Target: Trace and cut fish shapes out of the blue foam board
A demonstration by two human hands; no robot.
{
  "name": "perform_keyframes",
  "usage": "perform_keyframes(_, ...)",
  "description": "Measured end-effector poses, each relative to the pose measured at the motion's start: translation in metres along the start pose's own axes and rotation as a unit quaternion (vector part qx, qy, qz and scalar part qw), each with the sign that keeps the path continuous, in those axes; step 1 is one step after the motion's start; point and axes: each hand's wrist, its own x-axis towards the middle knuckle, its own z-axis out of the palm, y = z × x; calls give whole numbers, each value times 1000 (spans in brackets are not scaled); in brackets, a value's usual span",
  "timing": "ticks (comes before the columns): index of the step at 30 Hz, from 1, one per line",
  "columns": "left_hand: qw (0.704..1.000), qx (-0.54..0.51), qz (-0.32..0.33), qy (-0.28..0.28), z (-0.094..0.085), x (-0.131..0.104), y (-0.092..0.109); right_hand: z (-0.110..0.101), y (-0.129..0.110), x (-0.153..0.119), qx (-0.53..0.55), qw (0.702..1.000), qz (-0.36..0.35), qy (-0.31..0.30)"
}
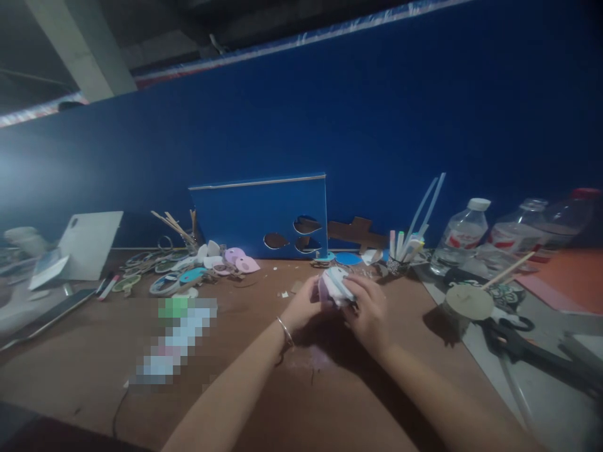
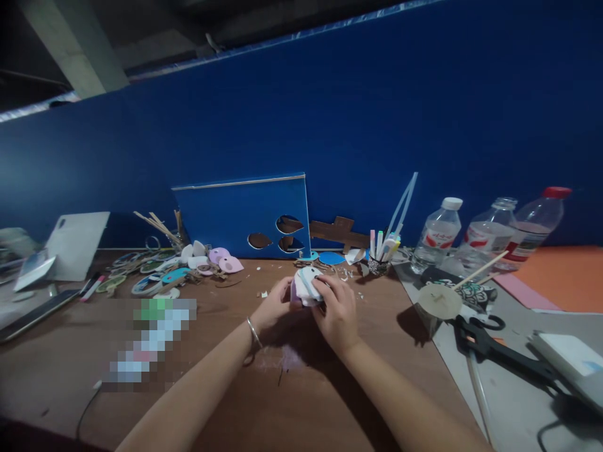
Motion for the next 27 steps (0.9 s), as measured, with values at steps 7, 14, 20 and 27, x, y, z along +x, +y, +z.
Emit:
perform_keyframes(7,994,68,20,81,-7,6,-14,12,4,-1,302,898,320,12)
perform_keyframes(14,991,23,39,130,-13,10,-23,28,5,-8,519,736,436,-7)
perform_keyframes(20,996,-14,15,89,-6,10,-23,28,4,-10,531,714,454,-46)
perform_keyframes(27,995,49,54,70,-7,4,-18,27,15,-12,434,821,371,7)
